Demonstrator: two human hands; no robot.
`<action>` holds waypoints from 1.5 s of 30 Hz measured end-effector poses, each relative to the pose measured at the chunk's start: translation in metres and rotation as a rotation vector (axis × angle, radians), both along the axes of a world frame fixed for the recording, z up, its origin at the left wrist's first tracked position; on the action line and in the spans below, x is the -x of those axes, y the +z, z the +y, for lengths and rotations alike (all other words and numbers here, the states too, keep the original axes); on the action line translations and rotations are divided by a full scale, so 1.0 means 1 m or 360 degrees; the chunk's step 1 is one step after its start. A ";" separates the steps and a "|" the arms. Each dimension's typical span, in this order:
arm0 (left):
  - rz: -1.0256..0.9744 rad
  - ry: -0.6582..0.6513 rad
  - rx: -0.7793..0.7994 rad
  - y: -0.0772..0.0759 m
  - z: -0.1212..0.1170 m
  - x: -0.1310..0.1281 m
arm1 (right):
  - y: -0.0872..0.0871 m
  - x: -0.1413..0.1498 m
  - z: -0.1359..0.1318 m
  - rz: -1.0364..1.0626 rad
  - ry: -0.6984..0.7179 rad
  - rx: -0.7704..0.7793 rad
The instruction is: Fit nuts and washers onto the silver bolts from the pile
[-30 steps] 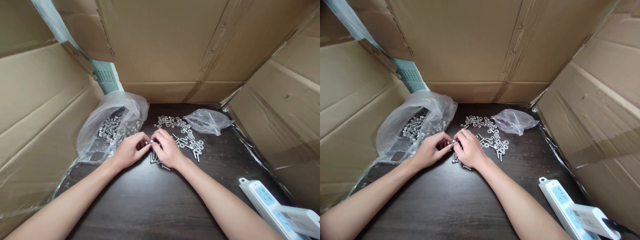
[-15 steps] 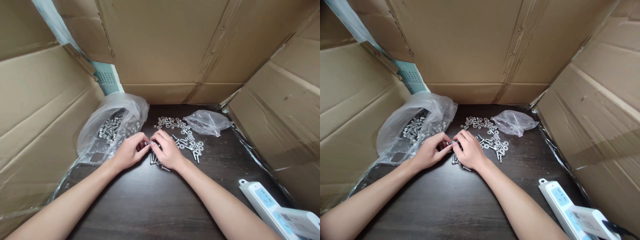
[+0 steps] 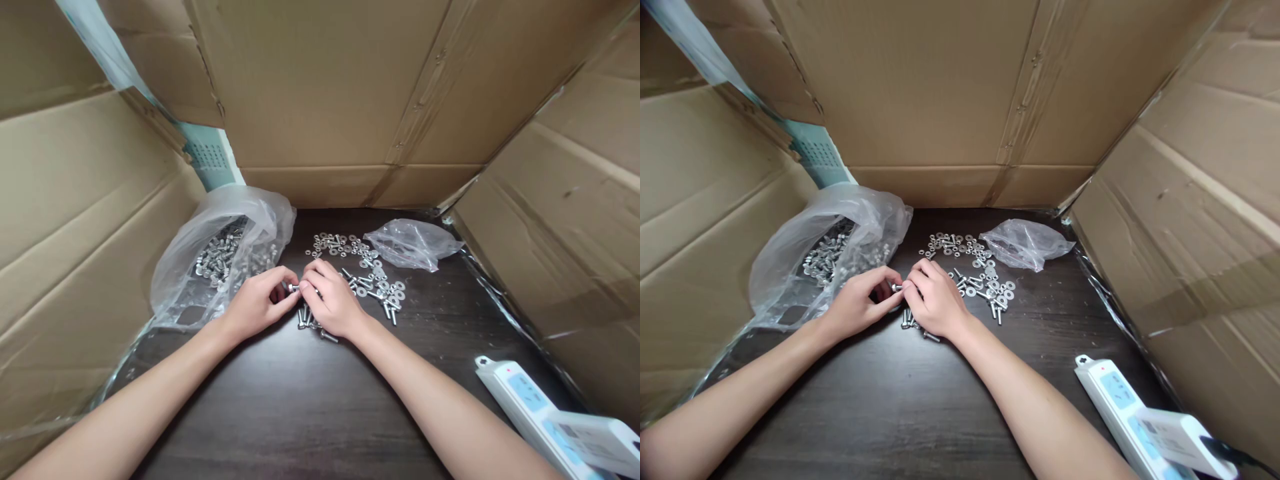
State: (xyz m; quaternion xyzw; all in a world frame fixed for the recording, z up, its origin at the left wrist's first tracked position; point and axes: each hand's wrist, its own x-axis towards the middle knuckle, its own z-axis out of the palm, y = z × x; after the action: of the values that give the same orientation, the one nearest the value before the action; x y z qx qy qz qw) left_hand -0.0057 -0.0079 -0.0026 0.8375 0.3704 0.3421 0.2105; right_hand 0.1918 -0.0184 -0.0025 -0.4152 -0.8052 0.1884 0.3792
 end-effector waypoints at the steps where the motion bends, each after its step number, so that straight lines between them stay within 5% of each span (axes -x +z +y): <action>1: 0.0001 -0.0002 0.0000 0.000 0.000 0.000 | 0.001 0.000 0.000 0.0022 0.0007 0.0012; 45: 0.0007 -0.0028 0.0031 0.002 0.001 -0.001 | 0.002 0.000 -0.001 0.0009 0.0025 0.0024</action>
State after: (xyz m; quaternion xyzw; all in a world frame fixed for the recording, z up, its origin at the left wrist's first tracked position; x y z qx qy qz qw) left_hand -0.0049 -0.0073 -0.0007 0.8395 0.3667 0.3346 0.2209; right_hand 0.1922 -0.0195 -0.0005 -0.4112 -0.8059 0.1986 0.3769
